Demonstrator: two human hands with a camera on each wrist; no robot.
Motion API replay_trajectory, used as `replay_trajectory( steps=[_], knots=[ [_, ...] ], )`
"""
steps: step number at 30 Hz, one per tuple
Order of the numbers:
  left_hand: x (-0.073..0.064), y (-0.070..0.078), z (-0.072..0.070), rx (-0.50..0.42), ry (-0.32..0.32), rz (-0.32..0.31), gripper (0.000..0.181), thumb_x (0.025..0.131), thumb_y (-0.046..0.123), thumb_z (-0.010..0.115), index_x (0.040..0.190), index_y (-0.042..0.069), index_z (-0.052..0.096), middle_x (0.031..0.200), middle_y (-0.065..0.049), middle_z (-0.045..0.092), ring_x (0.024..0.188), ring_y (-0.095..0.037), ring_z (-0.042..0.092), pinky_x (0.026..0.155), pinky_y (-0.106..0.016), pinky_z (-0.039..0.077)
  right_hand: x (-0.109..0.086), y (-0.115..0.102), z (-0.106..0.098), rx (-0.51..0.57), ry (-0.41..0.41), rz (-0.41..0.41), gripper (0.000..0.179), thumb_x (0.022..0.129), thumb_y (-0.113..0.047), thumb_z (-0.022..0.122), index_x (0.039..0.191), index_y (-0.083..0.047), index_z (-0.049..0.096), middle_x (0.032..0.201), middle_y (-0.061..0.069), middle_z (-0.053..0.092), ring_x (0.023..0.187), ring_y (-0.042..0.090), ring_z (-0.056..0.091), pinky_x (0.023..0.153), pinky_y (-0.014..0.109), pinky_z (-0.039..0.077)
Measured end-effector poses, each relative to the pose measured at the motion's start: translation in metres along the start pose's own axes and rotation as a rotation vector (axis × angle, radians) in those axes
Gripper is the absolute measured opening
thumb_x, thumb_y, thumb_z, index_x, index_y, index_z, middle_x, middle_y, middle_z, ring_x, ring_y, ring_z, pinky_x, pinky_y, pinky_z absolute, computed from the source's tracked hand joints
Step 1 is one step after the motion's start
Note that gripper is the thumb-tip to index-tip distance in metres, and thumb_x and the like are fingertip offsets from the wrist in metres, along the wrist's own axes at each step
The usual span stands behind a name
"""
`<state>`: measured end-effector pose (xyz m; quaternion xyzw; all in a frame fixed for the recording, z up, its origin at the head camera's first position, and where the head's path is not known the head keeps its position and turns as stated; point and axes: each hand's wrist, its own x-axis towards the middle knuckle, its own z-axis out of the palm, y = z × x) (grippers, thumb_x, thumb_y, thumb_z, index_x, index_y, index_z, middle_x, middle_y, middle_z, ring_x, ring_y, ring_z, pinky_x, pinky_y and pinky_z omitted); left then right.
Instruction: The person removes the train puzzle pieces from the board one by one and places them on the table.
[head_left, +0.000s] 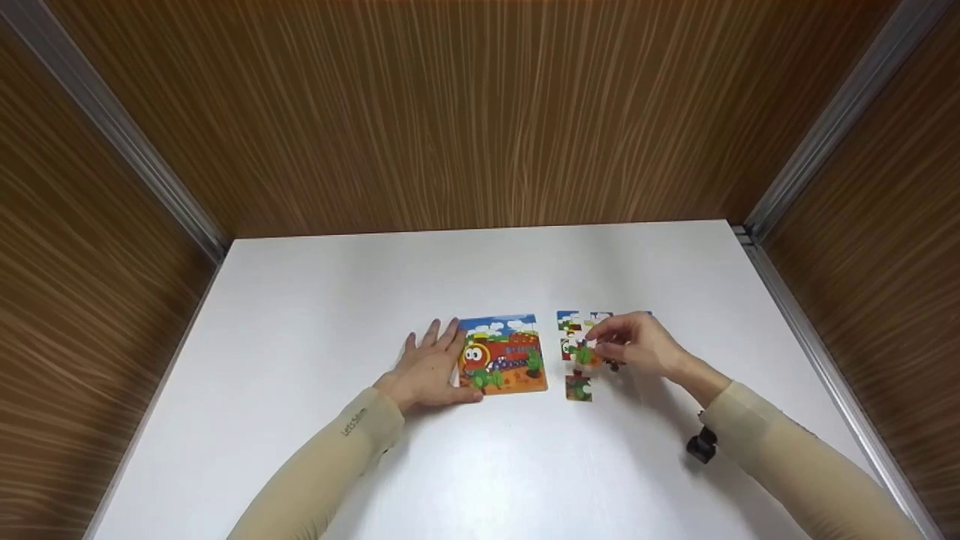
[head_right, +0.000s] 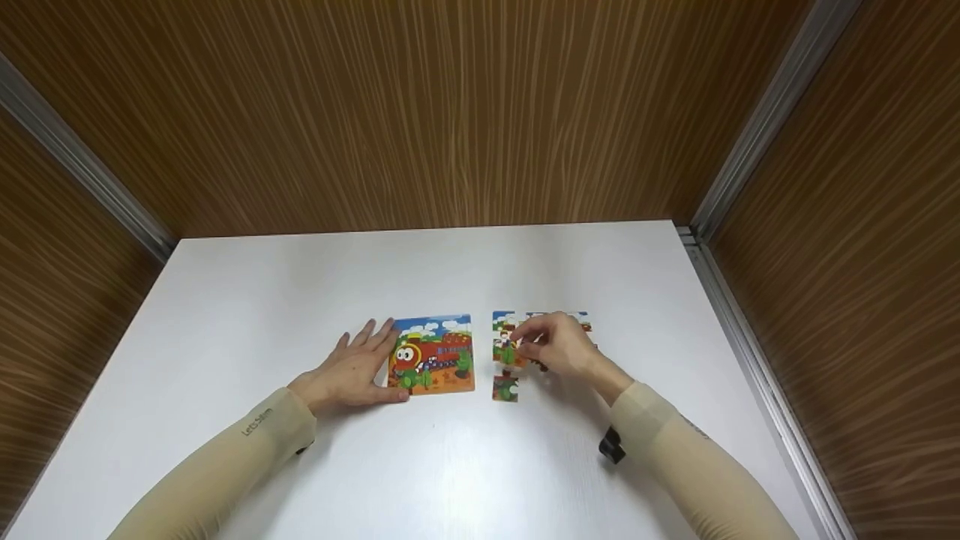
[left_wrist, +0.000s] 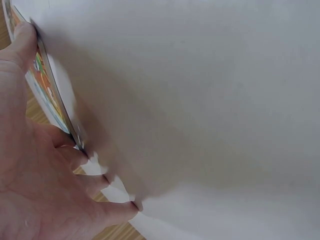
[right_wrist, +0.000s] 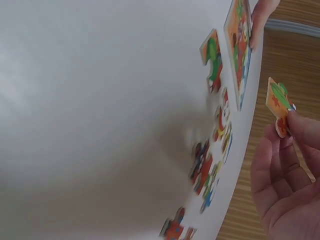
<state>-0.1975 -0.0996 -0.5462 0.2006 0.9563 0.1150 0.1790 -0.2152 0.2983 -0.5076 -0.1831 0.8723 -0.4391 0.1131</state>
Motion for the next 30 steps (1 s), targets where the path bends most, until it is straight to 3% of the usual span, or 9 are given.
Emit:
replay_trajectory(
  steps=[13, 20, 26, 30],
  knots=[
    [0.001, -0.002, 0.001, 0.001, -0.006, 0.007, 0.128, 0.093, 0.085, 0.067, 0.181, 0.009, 0.014, 0.192, -0.012, 0.003, 0.178, -0.047, 0.004, 0.138, -0.078, 0.013, -0.021, 0.031, -0.019, -0.047, -0.055, 0.125, 0.019, 0.099, -0.001, 0.079, 0.117, 0.000, 0.085, 0.115, 0.021, 0.083, 0.082, 0.008, 0.064, 0.068, 0.021, 0.053],
    [0.003, -0.001, 0.002, 0.011, -0.015, 0.002, 0.128, 0.093, 0.085, 0.067, 0.181, 0.009, 0.013, 0.192, -0.011, 0.002, 0.179, -0.045, 0.003, 0.138, -0.077, 0.014, -0.032, 0.042, -0.017, 0.017, -0.139, 0.151, 0.021, 0.097, -0.003, 0.082, 0.115, 0.009, 0.082, 0.109, 0.024, 0.084, 0.078, 0.005, 0.066, 0.066, 0.021, 0.055],
    [0.003, -0.001, 0.002, 0.002, -0.011, -0.003, 0.128, 0.093, 0.085, 0.067, 0.182, 0.011, 0.013, 0.193, -0.009, 0.002, 0.179, -0.045, 0.002, 0.139, -0.077, 0.012, -0.034, 0.045, -0.013, -0.028, -0.096, 0.212, 0.020, 0.091, -0.011, 0.092, 0.104, 0.003, 0.086, 0.091, 0.010, 0.085, 0.071, 0.004, 0.064, 0.063, 0.019, 0.051],
    [0.003, -0.001, 0.002, 0.002, -0.008, -0.002, 0.128, 0.093, 0.085, 0.068, 0.182, 0.010, 0.013, 0.193, -0.010, 0.002, 0.179, -0.045, 0.002, 0.139, -0.077, 0.012, -0.033, 0.044, -0.010, -0.074, -0.067, 0.233, 0.018, 0.090, -0.014, 0.095, 0.101, -0.001, 0.088, 0.092, 0.009, 0.086, 0.075, 0.007, 0.066, 0.066, 0.019, 0.050]
  ],
)
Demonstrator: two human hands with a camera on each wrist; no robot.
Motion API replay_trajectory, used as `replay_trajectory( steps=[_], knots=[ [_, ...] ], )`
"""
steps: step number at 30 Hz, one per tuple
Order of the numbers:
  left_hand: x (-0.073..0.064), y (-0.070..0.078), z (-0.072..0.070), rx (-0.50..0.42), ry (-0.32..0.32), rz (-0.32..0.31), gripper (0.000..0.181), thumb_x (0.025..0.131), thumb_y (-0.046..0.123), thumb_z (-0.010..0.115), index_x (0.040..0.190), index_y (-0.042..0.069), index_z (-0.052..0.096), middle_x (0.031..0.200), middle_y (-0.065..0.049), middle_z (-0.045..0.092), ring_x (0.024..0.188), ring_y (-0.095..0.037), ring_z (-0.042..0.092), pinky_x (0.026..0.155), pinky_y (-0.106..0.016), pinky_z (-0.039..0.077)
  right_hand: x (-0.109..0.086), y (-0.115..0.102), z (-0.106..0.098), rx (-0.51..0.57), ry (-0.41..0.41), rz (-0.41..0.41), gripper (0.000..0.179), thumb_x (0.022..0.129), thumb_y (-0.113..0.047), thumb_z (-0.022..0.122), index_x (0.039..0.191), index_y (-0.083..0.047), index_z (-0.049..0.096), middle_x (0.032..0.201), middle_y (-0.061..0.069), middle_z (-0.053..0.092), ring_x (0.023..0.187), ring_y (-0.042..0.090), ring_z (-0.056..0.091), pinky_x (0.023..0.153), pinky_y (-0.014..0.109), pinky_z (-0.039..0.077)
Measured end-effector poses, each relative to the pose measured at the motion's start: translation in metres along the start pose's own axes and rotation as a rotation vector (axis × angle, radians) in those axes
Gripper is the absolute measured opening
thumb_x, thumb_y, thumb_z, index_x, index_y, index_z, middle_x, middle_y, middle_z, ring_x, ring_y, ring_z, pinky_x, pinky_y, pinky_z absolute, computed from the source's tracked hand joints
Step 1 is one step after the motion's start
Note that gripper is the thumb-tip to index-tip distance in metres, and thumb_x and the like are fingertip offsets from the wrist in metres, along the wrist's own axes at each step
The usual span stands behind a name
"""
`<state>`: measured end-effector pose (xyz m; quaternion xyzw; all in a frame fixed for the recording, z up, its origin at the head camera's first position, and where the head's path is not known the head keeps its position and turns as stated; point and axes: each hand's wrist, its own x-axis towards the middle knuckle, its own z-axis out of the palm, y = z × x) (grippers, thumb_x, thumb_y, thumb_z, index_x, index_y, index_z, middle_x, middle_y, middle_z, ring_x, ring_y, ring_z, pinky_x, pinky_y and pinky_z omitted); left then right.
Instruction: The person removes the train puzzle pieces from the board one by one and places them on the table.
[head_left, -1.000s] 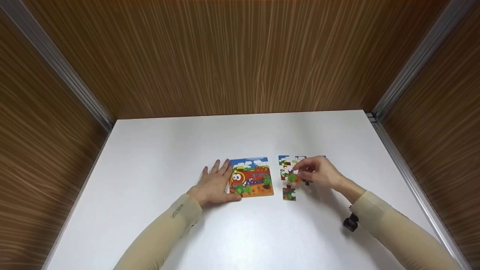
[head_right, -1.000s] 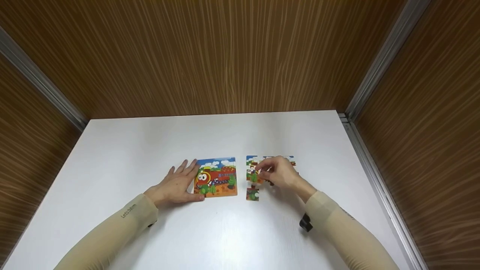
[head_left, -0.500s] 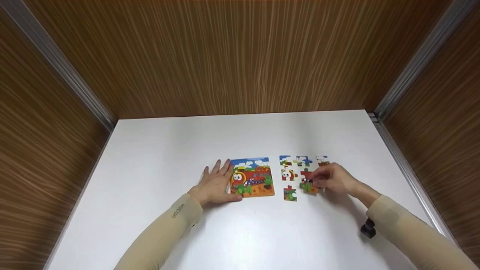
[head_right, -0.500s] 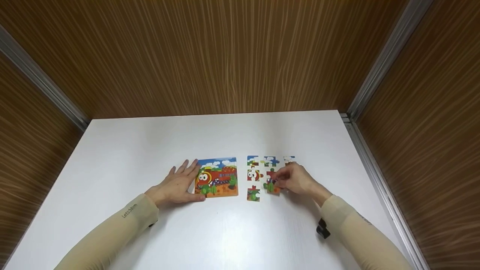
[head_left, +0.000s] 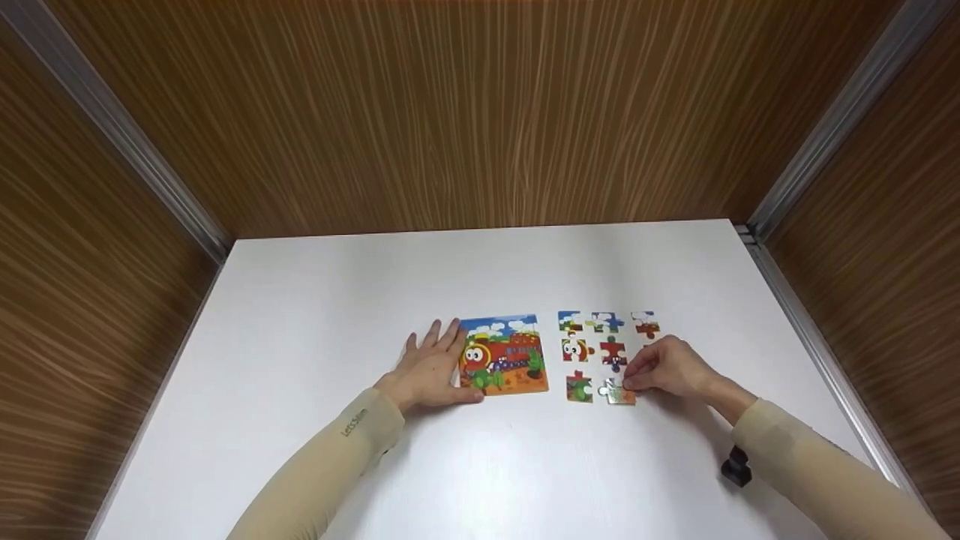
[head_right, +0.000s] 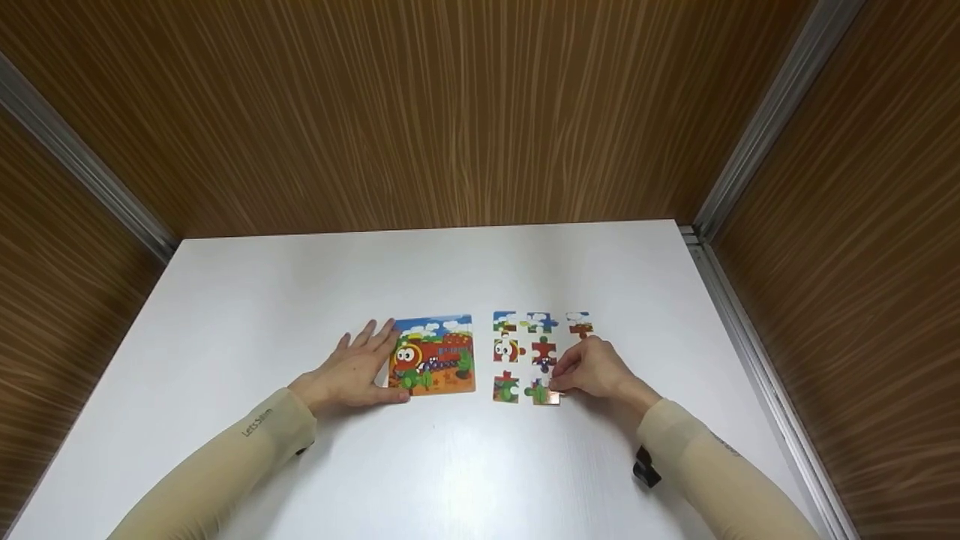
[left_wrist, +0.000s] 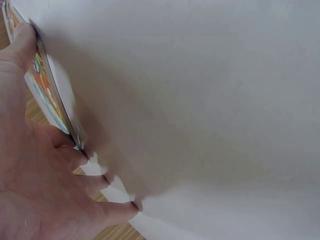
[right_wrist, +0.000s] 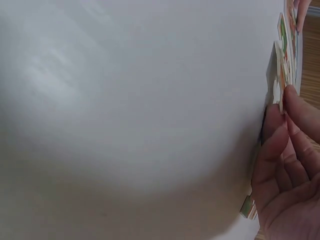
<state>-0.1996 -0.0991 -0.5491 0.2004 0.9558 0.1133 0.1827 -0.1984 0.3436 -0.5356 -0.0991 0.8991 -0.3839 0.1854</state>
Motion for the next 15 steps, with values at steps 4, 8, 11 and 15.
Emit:
replay_trajectory(
  steps=[4, 8, 11, 15],
  knots=[
    [-0.0001, -0.0004, -0.0003, -0.001, 0.004, 0.005, 0.128, 0.093, 0.085, 0.067, 0.182, 0.011, 0.013, 0.193, -0.010, 0.002, 0.179, -0.045, 0.003, 0.139, -0.077, 0.012, 0.0005, -0.0045, 0.0007, -0.036, 0.007, 0.025, 0.017, 0.089, -0.016, 0.096, 0.100, -0.004, 0.089, 0.093, 0.007, 0.087, 0.079, 0.010, 0.069, 0.070, 0.020, 0.051],
    [-0.0006, -0.0001, -0.0009, -0.006, 0.005, 0.004, 0.128, 0.092, 0.085, 0.068, 0.182, 0.011, 0.014, 0.192, -0.010, 0.003, 0.179, -0.045, 0.003, 0.139, -0.077, 0.013, 0.0009, -0.0082, -0.0003, -0.071, 0.012, 0.047, 0.015, 0.088, -0.015, 0.096, 0.098, -0.006, 0.089, 0.086, 0.003, 0.085, 0.077, 0.011, 0.069, 0.068, 0.021, 0.051],
    [-0.0013, 0.0002, -0.0017, -0.005, 0.005, 0.006, 0.128, 0.092, 0.085, 0.068, 0.181, 0.009, 0.015, 0.192, -0.012, 0.004, 0.178, -0.046, 0.004, 0.138, -0.078, 0.014, 0.0019, -0.0098, -0.0008, -0.105, 0.020, 0.042, 0.014, 0.087, -0.016, 0.096, 0.095, -0.007, 0.089, 0.082, 0.002, 0.084, 0.075, 0.010, 0.067, 0.067, 0.022, 0.049],
    [-0.0018, 0.0002, -0.0018, -0.004, 0.005, 0.010, 0.128, 0.093, 0.085, 0.068, 0.181, 0.008, 0.016, 0.192, -0.013, 0.005, 0.178, -0.047, 0.004, 0.137, -0.079, 0.014, 0.0034, -0.0110, -0.0002, -0.136, 0.034, 0.056, 0.015, 0.086, -0.018, 0.097, 0.093, -0.008, 0.089, 0.079, 0.000, 0.083, 0.073, 0.010, 0.065, 0.066, 0.023, 0.048]
  ],
)
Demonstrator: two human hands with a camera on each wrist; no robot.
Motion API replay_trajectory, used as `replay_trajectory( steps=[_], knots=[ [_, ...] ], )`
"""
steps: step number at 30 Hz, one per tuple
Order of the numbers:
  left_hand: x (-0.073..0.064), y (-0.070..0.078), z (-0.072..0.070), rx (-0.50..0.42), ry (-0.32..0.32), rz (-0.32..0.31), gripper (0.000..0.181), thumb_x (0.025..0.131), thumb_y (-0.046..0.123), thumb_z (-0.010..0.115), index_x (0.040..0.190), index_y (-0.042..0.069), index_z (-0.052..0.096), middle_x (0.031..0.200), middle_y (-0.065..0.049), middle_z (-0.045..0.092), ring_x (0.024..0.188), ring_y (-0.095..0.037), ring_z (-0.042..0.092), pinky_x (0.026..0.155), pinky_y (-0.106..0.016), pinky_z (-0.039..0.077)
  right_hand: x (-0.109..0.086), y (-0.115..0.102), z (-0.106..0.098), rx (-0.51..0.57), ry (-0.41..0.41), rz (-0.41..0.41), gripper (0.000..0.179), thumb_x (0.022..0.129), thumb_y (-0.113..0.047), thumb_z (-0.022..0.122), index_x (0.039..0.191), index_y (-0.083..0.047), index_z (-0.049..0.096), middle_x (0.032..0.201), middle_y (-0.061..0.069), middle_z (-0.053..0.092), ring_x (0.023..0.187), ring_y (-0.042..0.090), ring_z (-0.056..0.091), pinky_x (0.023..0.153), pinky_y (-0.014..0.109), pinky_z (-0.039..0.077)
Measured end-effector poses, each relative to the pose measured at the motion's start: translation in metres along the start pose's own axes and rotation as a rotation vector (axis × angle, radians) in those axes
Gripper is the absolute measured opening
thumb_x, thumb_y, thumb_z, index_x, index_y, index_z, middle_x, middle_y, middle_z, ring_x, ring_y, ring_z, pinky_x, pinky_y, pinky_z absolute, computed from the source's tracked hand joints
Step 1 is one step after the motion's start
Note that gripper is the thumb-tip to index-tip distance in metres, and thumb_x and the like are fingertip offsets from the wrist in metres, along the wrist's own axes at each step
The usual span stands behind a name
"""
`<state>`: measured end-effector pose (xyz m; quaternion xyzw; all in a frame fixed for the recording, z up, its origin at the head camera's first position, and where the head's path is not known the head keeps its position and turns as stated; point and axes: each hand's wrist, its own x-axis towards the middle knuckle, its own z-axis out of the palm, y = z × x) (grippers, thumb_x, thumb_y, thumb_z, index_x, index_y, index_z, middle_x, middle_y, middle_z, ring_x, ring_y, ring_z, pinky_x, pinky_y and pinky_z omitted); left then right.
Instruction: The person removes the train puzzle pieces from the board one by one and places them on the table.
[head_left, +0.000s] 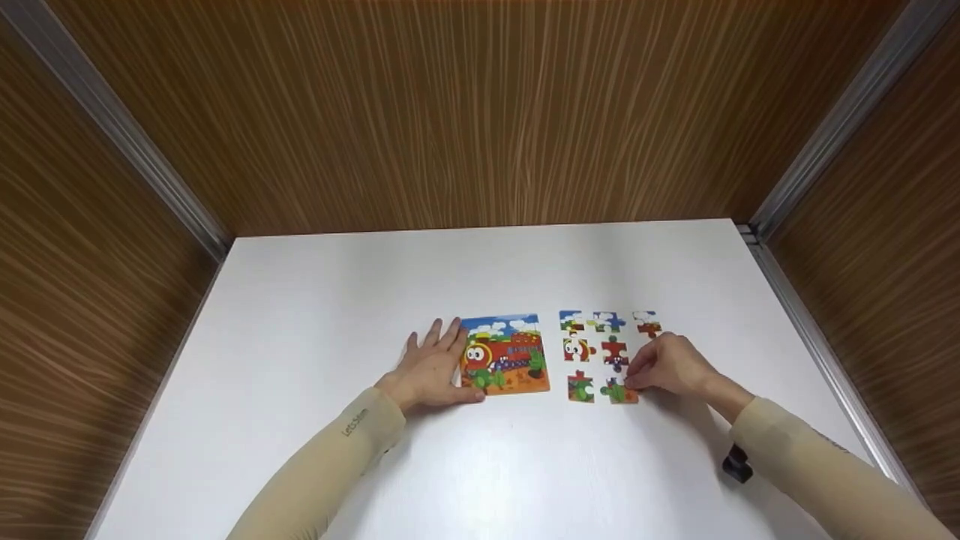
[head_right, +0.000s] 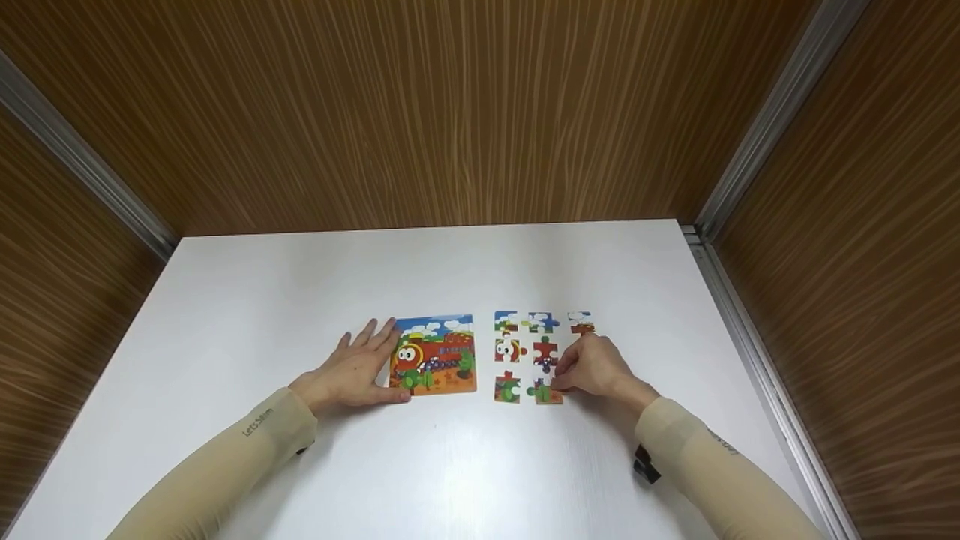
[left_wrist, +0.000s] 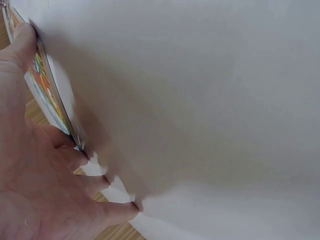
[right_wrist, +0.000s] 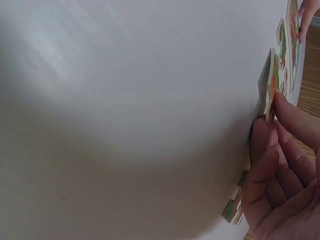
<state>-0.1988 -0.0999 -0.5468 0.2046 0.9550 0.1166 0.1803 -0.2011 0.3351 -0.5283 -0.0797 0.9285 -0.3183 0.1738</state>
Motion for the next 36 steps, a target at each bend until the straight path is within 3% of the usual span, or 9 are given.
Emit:
replay_trajectory(
  steps=[12, 20, 27, 36],
  knots=[
    [0.001, 0.000, 0.002, 0.000, 0.004, -0.003, 0.128, 0.093, 0.085, 0.069, 0.181, 0.009, 0.016, 0.192, -0.012, 0.005, 0.178, -0.047, 0.005, 0.137, -0.079, 0.014, -0.001, -0.003, 0.001, -0.028, 0.014, 0.016, 0.016, 0.086, -0.018, 0.097, 0.095, -0.007, 0.088, 0.079, 0.000, 0.081, 0.072, 0.012, 0.065, 0.065, 0.024, 0.050],
    [0.002, -0.001, 0.002, -0.007, 0.002, -0.002, 0.128, 0.093, 0.084, 0.069, 0.181, 0.009, 0.014, 0.192, -0.012, 0.003, 0.178, -0.046, 0.003, 0.138, -0.079, 0.012, 0.000, -0.014, -0.001, -0.064, 0.052, -0.027, 0.015, 0.086, -0.019, 0.097, 0.093, -0.010, 0.088, 0.082, 0.001, 0.081, 0.075, 0.013, 0.064, 0.067, 0.026, 0.049],
    [0.000, -0.001, 0.000, 0.001, 0.001, 0.004, 0.128, 0.093, 0.084, 0.068, 0.181, 0.008, 0.015, 0.192, -0.013, 0.004, 0.178, -0.047, 0.005, 0.137, -0.079, 0.014, 0.009, -0.030, 0.004, -0.015, 0.032, -0.067, 0.015, 0.089, -0.017, 0.094, 0.099, -0.007, 0.088, 0.094, 0.008, 0.086, 0.080, 0.013, 0.072, 0.068, 0.025, 0.056],
    [0.001, -0.001, 0.002, 0.019, -0.009, -0.008, 0.128, 0.093, 0.087, 0.065, 0.182, 0.010, 0.013, 0.192, -0.011, 0.002, 0.179, -0.045, 0.003, 0.139, -0.077, 0.013, 0.023, -0.055, 0.015, -0.020, 0.017, -0.145, 0.028, 0.091, -0.016, 0.093, 0.115, -0.004, 0.085, 0.106, 0.009, 0.084, 0.094, 0.018, 0.073, 0.084, 0.031, 0.059]
  ],
)
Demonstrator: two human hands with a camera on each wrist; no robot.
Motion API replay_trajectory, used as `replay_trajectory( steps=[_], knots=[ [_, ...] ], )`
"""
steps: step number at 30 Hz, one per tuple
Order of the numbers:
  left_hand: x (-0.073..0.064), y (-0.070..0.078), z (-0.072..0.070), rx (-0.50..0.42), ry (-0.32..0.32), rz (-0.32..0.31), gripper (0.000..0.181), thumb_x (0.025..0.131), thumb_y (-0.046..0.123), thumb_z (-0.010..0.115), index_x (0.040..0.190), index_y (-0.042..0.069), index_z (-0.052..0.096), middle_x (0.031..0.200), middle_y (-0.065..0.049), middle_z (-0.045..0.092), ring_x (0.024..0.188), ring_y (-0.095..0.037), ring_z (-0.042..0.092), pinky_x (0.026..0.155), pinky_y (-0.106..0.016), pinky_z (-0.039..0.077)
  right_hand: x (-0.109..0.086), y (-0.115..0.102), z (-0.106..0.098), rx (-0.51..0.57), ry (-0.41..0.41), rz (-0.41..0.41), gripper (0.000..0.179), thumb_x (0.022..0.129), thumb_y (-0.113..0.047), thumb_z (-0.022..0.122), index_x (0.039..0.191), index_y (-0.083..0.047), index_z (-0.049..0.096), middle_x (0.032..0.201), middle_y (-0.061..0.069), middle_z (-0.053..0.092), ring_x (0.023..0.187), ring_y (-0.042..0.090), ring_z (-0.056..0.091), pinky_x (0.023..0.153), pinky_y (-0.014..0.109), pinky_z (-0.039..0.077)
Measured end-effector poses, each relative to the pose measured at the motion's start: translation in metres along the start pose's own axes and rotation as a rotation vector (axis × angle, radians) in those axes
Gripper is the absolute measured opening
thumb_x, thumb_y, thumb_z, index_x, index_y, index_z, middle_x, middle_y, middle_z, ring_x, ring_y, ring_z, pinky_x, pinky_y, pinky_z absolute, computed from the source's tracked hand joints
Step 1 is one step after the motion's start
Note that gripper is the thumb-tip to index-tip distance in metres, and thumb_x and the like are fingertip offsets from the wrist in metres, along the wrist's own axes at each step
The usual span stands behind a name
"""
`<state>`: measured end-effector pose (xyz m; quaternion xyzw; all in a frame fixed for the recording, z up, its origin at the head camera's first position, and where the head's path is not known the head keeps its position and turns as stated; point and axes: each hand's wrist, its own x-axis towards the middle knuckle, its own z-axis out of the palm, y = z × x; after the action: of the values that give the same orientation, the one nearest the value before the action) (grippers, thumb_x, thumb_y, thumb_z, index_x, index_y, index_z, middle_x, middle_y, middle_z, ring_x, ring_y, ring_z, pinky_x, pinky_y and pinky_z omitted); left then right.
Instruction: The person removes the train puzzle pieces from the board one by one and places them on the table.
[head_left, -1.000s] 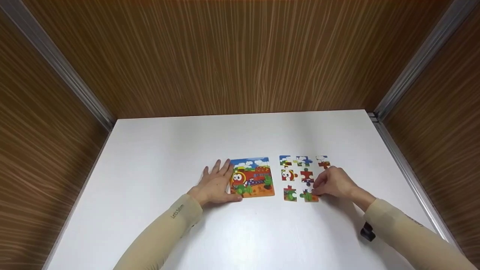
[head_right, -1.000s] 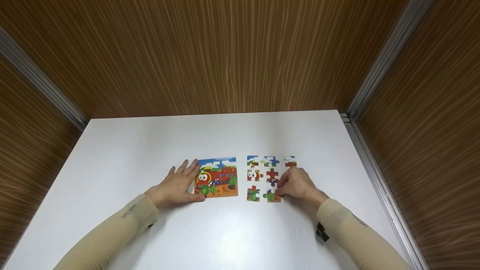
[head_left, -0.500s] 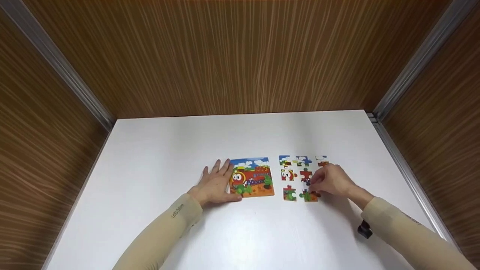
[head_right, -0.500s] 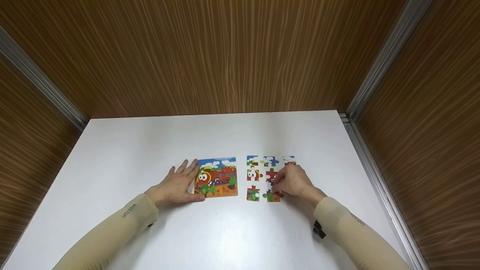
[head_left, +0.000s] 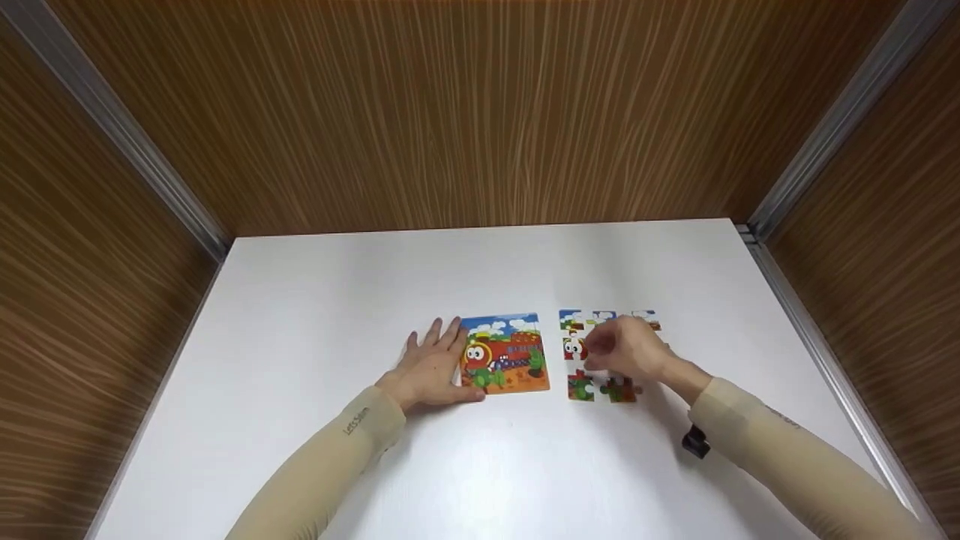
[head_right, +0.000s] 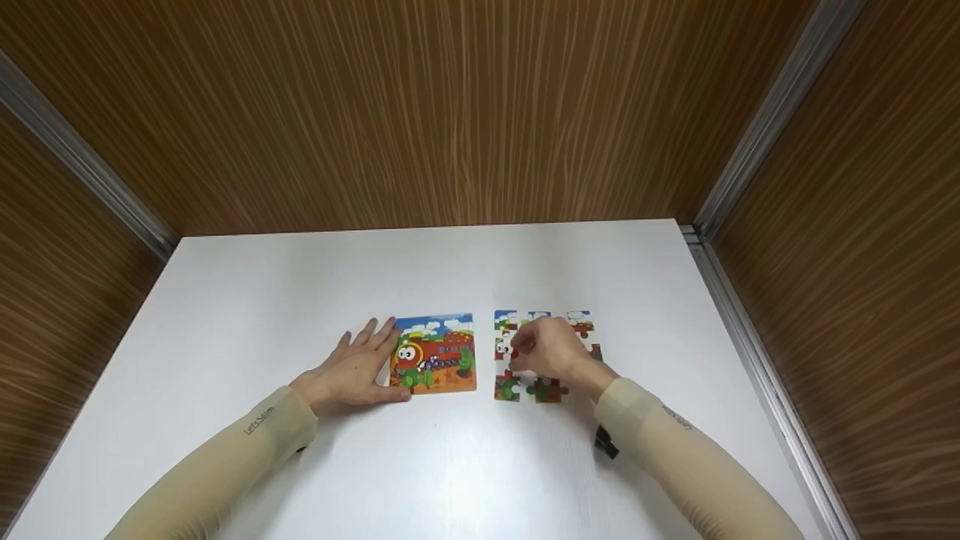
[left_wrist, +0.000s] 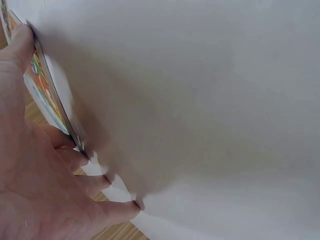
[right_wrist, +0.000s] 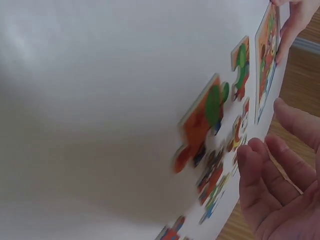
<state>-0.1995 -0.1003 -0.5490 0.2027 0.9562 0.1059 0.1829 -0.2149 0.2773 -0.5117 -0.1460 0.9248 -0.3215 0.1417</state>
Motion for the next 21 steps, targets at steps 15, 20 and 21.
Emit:
replay_trajectory(
  steps=[15, 20, 21],
  knots=[
    [0.000, 0.001, 0.000, -0.017, -0.007, -0.002, 0.129, 0.093, 0.086, 0.067, 0.182, 0.010, 0.013, 0.192, -0.012, 0.001, 0.178, -0.046, 0.003, 0.139, -0.077, 0.012, 0.028, -0.034, 0.025, 0.026, -0.114, -0.114, 0.041, 0.087, -0.015, 0.096, 0.126, -0.005, 0.083, 0.119, 0.013, 0.084, 0.100, 0.019, 0.075, 0.090, 0.035, 0.065],
    [0.001, 0.001, 0.000, -0.009, 0.001, 0.002, 0.129, 0.093, 0.086, 0.067, 0.181, 0.009, 0.013, 0.192, -0.012, 0.002, 0.178, -0.046, 0.004, 0.138, -0.078, 0.014, 0.037, -0.044, 0.034, -0.006, -0.120, -0.139, 0.041, 0.085, -0.017, 0.097, 0.123, -0.008, 0.085, 0.114, 0.010, 0.084, 0.097, 0.018, 0.073, 0.083, 0.032, 0.061],
    [0.002, 0.001, 0.000, -0.010, 0.005, 0.004, 0.129, 0.092, 0.086, 0.067, 0.181, 0.009, 0.014, 0.192, -0.011, 0.003, 0.178, -0.046, 0.004, 0.138, -0.078, 0.014, 0.038, -0.046, 0.036, -0.017, -0.120, -0.143, 0.041, 0.085, -0.017, 0.097, 0.123, -0.008, 0.086, 0.112, 0.010, 0.084, 0.096, 0.018, 0.072, 0.081, 0.031, 0.059]
  ],
)
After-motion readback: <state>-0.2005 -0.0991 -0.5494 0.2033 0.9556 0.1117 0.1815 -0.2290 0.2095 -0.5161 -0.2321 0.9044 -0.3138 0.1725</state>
